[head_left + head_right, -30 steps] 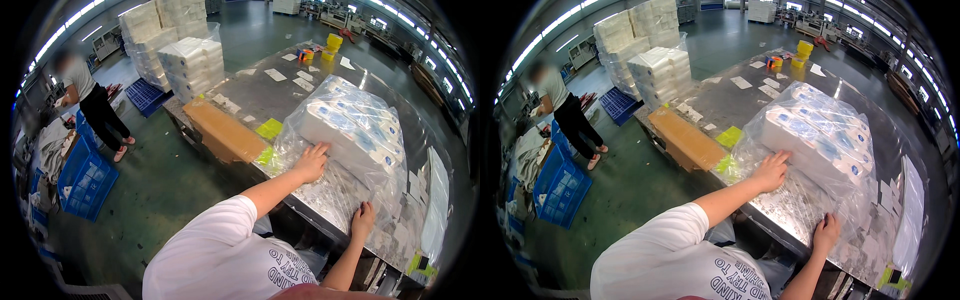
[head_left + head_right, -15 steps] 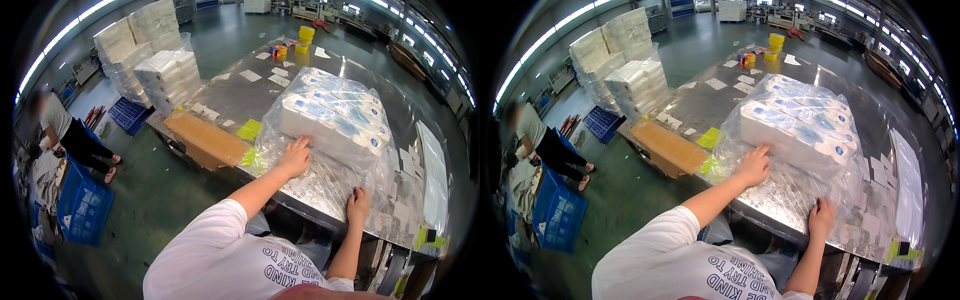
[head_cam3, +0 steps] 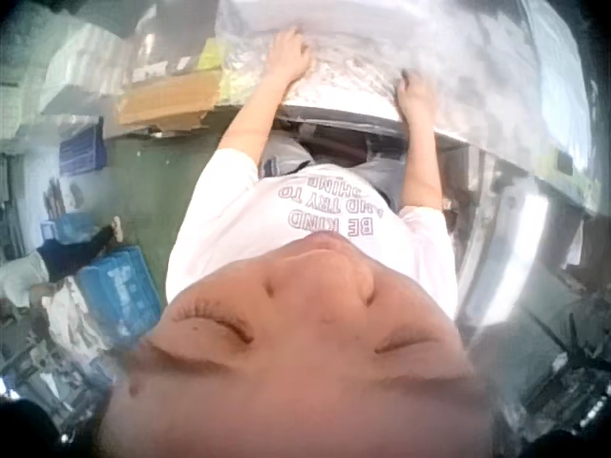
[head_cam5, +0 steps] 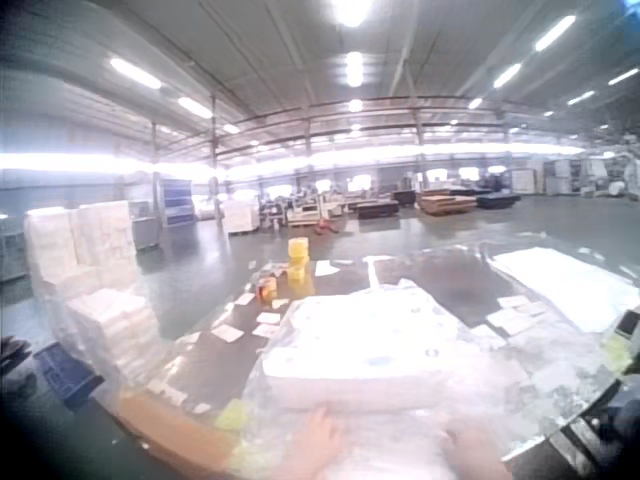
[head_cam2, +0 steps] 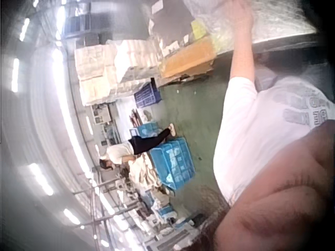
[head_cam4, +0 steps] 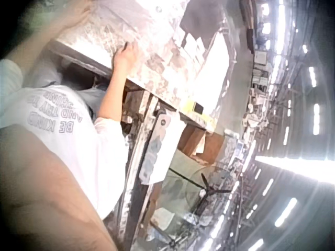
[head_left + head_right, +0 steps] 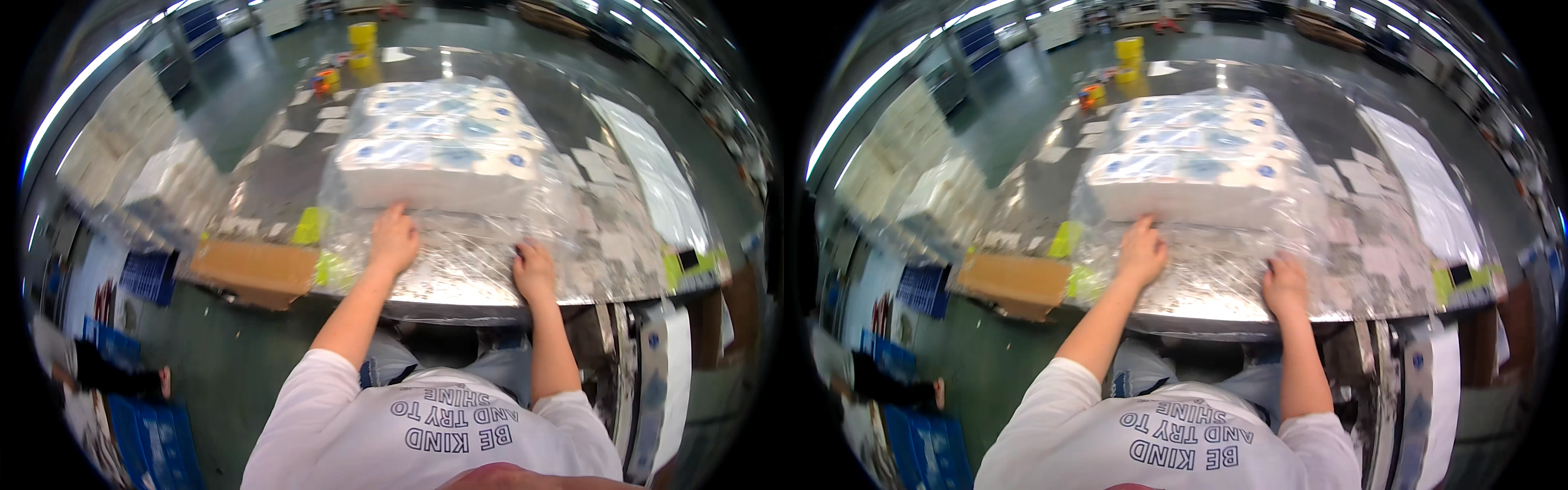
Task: The person places individual tissue packs into a large plastic bag on a metal workbench. They continue adding packs to the bag until it is full, then seal the opening and move the packaged bundle to the side of the table.
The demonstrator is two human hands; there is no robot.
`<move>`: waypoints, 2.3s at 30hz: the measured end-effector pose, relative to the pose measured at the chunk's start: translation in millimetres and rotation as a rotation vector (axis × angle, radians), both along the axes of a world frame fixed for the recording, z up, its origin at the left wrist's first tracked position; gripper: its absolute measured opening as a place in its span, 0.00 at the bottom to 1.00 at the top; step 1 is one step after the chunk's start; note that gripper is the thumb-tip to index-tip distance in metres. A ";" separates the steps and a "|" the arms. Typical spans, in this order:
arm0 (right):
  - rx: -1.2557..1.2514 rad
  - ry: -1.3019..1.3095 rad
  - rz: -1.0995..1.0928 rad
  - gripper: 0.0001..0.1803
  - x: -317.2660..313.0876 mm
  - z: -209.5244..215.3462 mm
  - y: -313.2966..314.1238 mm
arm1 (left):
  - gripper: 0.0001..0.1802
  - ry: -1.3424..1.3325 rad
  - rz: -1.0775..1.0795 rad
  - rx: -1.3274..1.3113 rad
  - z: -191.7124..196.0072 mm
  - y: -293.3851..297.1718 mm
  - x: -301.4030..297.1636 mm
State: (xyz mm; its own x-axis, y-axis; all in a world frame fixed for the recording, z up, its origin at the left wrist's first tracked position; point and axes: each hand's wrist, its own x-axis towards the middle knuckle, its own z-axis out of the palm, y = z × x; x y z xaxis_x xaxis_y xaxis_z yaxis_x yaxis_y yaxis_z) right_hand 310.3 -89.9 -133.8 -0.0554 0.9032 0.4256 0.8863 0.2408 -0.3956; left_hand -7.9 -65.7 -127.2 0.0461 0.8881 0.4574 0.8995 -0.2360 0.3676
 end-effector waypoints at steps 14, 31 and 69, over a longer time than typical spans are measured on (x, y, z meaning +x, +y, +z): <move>0.015 0.093 0.022 0.14 4.5 9.3 -8.2 | 0.07 -0.076 -0.016 0.003 -2.4 5.1 3.4; 0.054 0.055 -0.840 0.28 379.4 64.9 -70.9 | 0.08 -0.100 -0.050 -0.017 1.0 7.4 6.0; 0.136 1.037 -0.431 0.06 95.5 -13.7 -89.7 | 0.09 -0.069 -0.041 -0.012 -3.4 5.3 0.1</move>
State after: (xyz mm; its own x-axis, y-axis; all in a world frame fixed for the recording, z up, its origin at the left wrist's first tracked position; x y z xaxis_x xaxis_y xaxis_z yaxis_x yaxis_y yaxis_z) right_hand 405.8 -179.6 -147.5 0.6864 0.7044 0.1810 0.1650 0.0915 -0.9820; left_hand -7.8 -60.4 -130.6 0.0516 0.8914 0.4503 0.8618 -0.2676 0.4309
